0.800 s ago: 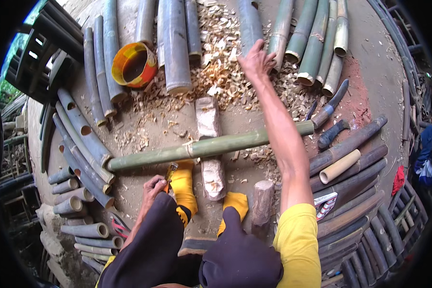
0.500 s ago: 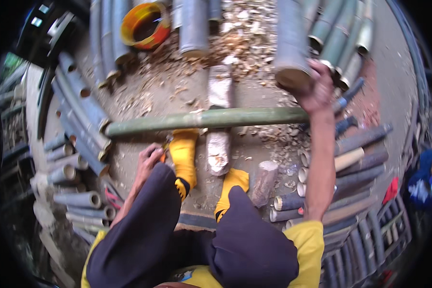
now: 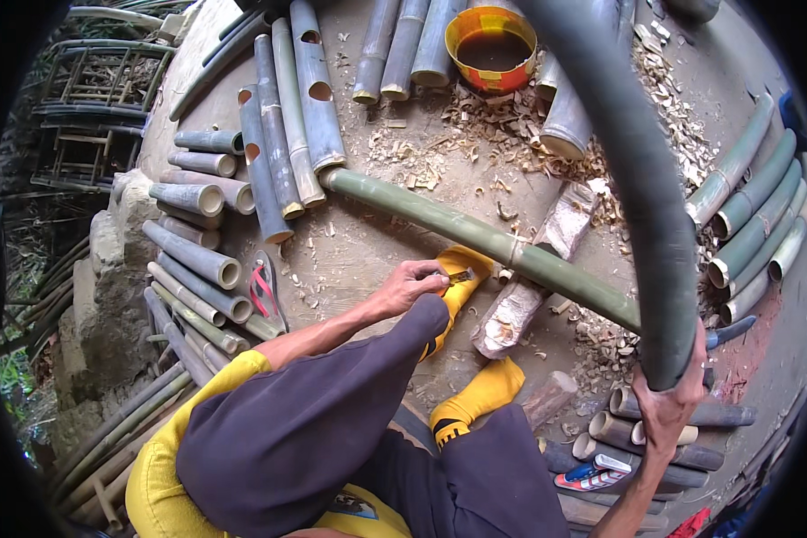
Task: The person measures bamboo poles using a tape measure and cuts them with a hand saw. They use a knife to mark the bamboo and turn the poles over to measure different sections.
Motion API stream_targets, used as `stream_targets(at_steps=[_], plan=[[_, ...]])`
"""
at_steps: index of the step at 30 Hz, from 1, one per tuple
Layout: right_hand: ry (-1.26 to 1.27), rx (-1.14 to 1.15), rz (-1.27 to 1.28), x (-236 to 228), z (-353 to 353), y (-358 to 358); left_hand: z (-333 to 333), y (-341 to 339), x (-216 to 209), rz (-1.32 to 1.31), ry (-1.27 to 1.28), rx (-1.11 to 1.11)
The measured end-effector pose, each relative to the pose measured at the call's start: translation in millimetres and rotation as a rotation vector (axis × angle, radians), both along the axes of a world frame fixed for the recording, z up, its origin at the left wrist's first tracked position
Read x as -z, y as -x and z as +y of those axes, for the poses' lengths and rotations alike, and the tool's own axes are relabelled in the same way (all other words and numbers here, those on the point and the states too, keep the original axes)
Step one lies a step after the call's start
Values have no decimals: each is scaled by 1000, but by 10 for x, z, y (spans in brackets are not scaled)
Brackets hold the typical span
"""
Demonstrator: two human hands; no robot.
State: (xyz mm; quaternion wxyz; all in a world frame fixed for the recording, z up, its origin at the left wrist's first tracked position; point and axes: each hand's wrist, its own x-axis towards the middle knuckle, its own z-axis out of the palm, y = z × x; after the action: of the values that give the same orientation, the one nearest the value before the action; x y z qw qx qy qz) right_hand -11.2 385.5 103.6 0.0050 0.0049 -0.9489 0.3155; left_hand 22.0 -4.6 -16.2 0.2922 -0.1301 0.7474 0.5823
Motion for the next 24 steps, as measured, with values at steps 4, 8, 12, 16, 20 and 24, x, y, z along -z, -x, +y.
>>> stream_targets(at_steps=[4,8,12,16,20,24], plan=[[-402,-407,280,31,-17,409,130,74,-32,13,9,-5],[-652,-571,462,146,-543,847,176,13,116,50,-83,-74],[-645,-641,357,609,-586,903,146,62,-61,-2,-89,-74],[-586,-637,315,720,-590,741,59,150,25,82,-58,-118],[-424,-488,350,518,-691,571,119,329,-116,76,-40,-13],[225,-422,215,395,-1237,297,281,526,-394,336,161,247]])
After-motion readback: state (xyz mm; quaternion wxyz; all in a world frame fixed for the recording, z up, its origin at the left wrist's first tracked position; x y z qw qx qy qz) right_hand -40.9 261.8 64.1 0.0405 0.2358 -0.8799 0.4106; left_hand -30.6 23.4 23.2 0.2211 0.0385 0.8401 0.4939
